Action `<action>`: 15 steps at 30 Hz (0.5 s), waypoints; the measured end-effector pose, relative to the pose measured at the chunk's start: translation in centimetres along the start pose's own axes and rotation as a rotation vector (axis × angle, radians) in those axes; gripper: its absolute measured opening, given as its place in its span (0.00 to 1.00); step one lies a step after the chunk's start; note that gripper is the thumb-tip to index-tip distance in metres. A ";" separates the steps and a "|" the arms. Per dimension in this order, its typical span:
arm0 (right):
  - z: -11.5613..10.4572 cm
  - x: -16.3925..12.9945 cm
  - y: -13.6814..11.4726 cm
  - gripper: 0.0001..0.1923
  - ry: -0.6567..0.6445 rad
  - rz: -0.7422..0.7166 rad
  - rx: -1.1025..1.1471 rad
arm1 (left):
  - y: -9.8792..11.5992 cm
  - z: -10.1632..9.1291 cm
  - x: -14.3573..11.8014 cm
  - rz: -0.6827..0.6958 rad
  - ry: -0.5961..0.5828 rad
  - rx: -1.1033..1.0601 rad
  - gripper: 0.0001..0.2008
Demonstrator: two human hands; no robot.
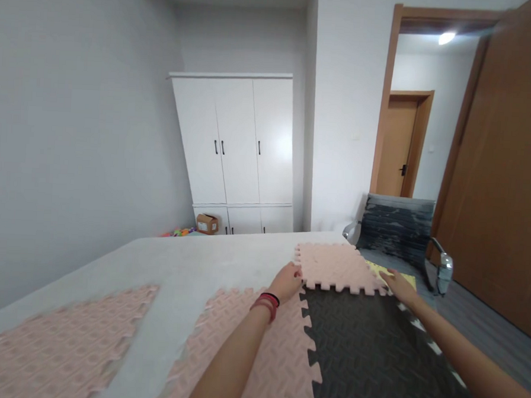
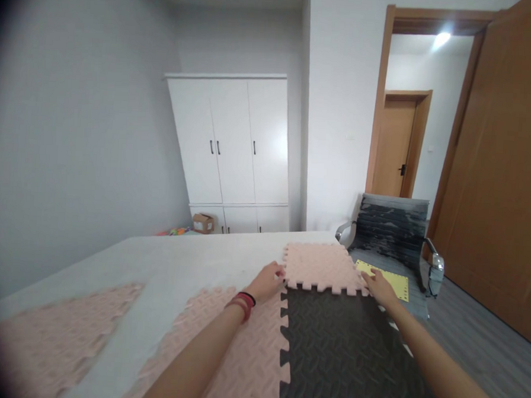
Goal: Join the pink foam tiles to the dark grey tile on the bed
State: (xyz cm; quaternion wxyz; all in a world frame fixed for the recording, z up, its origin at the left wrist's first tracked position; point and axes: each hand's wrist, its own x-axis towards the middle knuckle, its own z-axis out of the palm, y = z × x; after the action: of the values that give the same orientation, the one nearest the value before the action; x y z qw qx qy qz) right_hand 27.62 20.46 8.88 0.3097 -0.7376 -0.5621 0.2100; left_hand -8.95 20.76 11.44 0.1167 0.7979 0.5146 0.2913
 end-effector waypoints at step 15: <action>2.8 5.1 2.3 0.28 -0.103 -0.169 -0.503 | -0.7 3.5 1.4 -0.011 -0.166 0.365 0.15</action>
State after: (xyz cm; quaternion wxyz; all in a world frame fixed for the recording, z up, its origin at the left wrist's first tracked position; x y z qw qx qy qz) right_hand 28.81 25.59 5.45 0.1042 -0.7301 -0.6712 0.0744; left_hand -7.02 22.77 8.74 0.0139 0.8243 0.5517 0.1260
